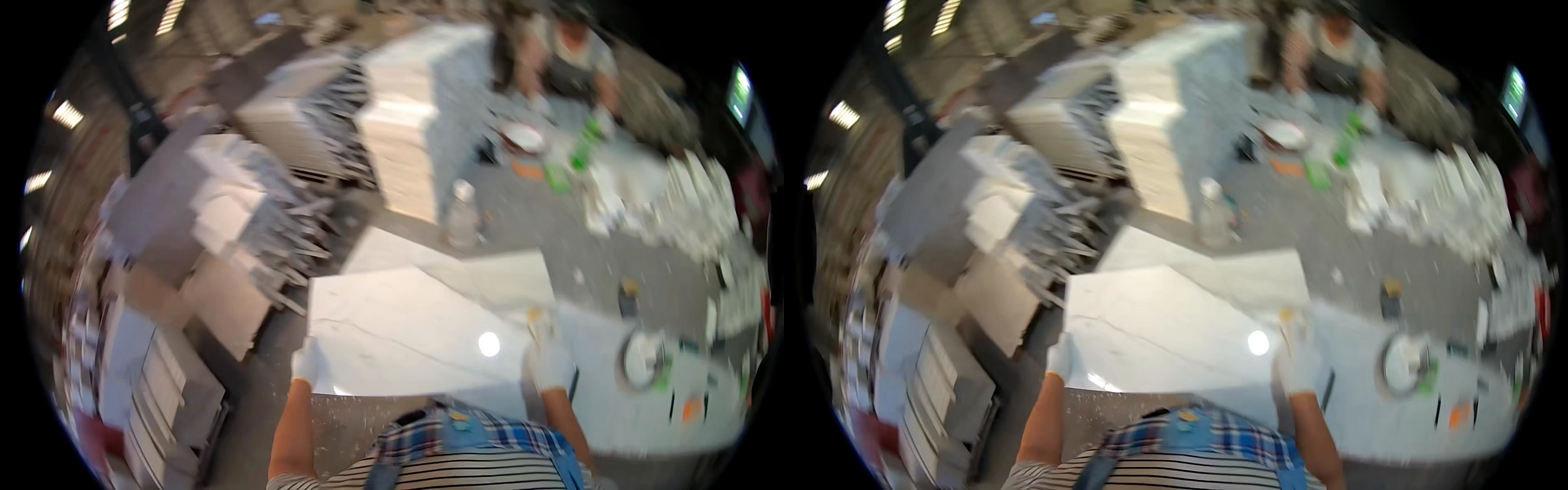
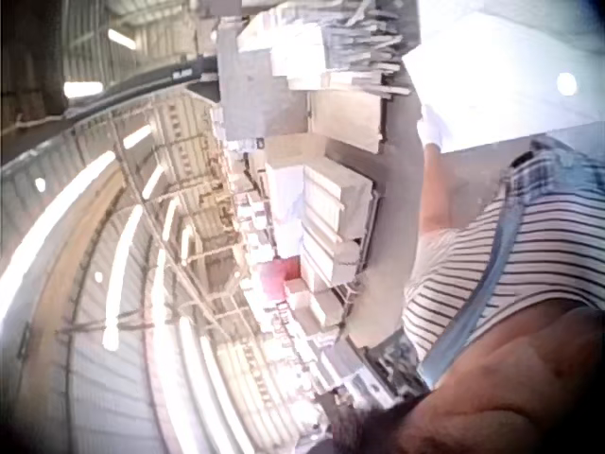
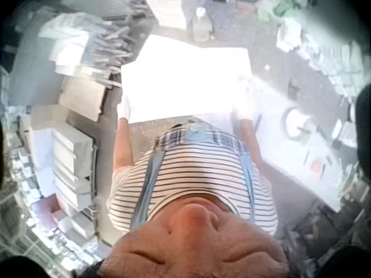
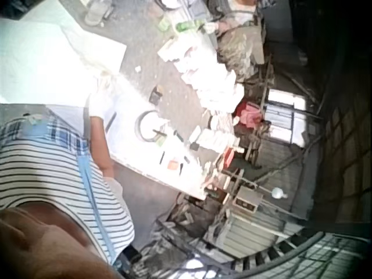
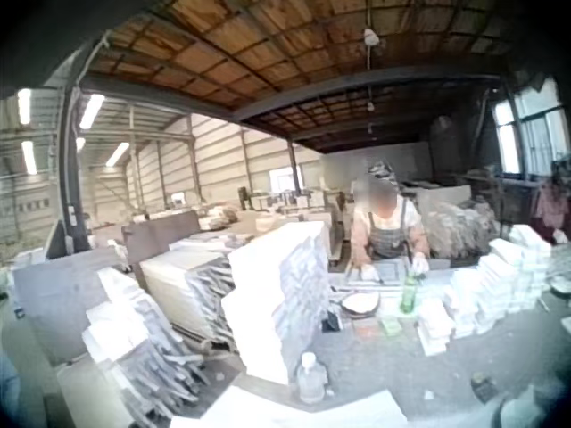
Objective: The person cleans a white marble-patterned tile with a spray bottle and cloth, then uses a metal scraper and a green sponge to smooth the surface. They flip the tile, continue scraping and wiping, and finally place the finished tile onto a stack.
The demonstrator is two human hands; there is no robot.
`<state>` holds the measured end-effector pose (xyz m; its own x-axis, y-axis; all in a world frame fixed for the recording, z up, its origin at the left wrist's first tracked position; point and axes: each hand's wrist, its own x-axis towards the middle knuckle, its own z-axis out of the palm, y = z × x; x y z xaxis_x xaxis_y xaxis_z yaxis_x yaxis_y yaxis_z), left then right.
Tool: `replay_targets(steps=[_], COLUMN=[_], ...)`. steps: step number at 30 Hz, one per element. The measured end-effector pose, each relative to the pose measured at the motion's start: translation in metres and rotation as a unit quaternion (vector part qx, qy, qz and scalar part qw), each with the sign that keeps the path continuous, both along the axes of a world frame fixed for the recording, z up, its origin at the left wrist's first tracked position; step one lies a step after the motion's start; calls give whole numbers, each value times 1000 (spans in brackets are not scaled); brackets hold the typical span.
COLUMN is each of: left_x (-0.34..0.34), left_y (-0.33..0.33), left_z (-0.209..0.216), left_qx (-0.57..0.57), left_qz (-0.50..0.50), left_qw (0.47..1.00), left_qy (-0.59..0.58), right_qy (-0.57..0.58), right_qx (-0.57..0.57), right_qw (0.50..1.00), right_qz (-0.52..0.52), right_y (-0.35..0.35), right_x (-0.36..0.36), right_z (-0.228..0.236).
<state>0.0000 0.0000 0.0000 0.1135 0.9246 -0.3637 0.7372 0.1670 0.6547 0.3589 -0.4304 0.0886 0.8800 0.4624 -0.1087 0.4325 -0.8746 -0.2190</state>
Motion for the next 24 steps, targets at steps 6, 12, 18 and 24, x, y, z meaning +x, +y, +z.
replay_targets(steps=[6,12,18,24], left_x=[13,-3,6,4], left_y=[13,22,21,21], left_z=[20,-6,-6,-11], left_qx=[-65,-66,-92,-92], left_qz=[23,42,13,11], left_qw=[987,986,974,973], left_qy=[-146,-146,-206,-213], right_qy=[3,-23,-77,22], right_qx=[173,113,-12,120], right_qw=[979,986,990,992], right_qz=[107,121,-120,42], right_y=[76,47,-23,45], right_x=[-71,-85,-35,-120], right_z=[-23,-23,-31,-26])
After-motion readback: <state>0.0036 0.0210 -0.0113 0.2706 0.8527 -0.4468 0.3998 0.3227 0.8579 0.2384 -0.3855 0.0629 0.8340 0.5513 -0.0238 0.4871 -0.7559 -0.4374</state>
